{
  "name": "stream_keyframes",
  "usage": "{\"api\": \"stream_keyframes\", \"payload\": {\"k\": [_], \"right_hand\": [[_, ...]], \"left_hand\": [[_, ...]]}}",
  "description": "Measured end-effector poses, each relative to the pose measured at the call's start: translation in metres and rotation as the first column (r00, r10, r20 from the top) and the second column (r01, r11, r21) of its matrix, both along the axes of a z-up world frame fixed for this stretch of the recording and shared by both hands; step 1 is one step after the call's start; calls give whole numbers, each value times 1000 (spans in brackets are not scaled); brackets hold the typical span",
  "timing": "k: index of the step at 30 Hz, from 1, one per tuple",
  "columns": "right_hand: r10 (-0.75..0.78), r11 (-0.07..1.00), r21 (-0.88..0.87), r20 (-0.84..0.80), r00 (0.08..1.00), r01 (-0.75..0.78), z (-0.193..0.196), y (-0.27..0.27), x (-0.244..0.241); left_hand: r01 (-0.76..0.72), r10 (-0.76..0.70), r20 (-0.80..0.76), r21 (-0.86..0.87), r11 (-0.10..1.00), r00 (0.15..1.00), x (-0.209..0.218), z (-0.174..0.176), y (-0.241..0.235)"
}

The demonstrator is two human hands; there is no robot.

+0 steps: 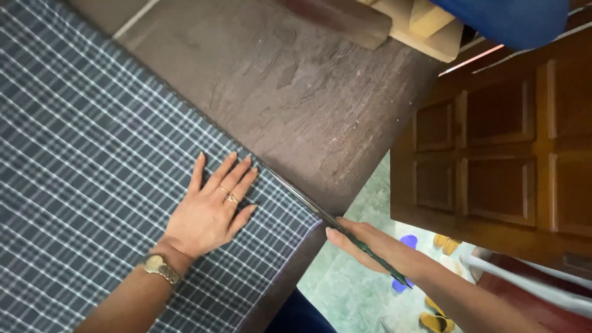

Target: Cutting a piece of checkered fabric with scissors along a marked line on a work table.

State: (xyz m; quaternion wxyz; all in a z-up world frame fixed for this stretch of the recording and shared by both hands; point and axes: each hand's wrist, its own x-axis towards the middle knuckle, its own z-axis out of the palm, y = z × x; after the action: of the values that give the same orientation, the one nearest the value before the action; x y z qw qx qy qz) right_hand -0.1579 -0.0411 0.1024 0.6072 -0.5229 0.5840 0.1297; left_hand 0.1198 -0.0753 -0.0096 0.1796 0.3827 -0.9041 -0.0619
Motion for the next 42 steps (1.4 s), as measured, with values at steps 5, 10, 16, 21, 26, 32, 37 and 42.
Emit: {"api": "stream_keyframes", "payload": {"k": [5, 10, 16, 21, 26, 32, 37, 42], "right_hand": [[-27, 1000, 6, -59, 998, 27, 2, 1, 5], [-44, 999, 1, -65, 997, 44, 2, 1, 11], [-51, 999, -13, -99, 994, 50, -20, 8, 4], [-50, 999, -27, -107, 993, 47, -30, 10, 0], [-91, 996, -31, -151, 984, 87, -39, 13, -3], [-68, 992, 98, -85, 994, 76, 21, -11, 22], [-4, 997, 71, -171, 985, 16, -8, -13, 19], [16, 999, 52, -207, 978, -6, -7, -21, 28]], "left_hand": [[-4, 4, -9, 9, 1000, 1000, 1, -2, 0], [-4, 4, -2, -5, 1000, 1000, 2, -3, 1], [-2, 1, -9, -5, 1000, 1000, 2, -3, 1], [-8, 7, -9, -12, 1000, 1000, 2, -3, 1], [-1, 1, -5, 1, 1000, 1000, 2, -4, 0], [-20, 21, -21, 39, 999, 1000, 2, -2, 0], [-26, 29, -53, 56, 998, 998, 2, -2, 0], [-25, 31, -68, 75, 997, 997, 2, -3, 0]]}}
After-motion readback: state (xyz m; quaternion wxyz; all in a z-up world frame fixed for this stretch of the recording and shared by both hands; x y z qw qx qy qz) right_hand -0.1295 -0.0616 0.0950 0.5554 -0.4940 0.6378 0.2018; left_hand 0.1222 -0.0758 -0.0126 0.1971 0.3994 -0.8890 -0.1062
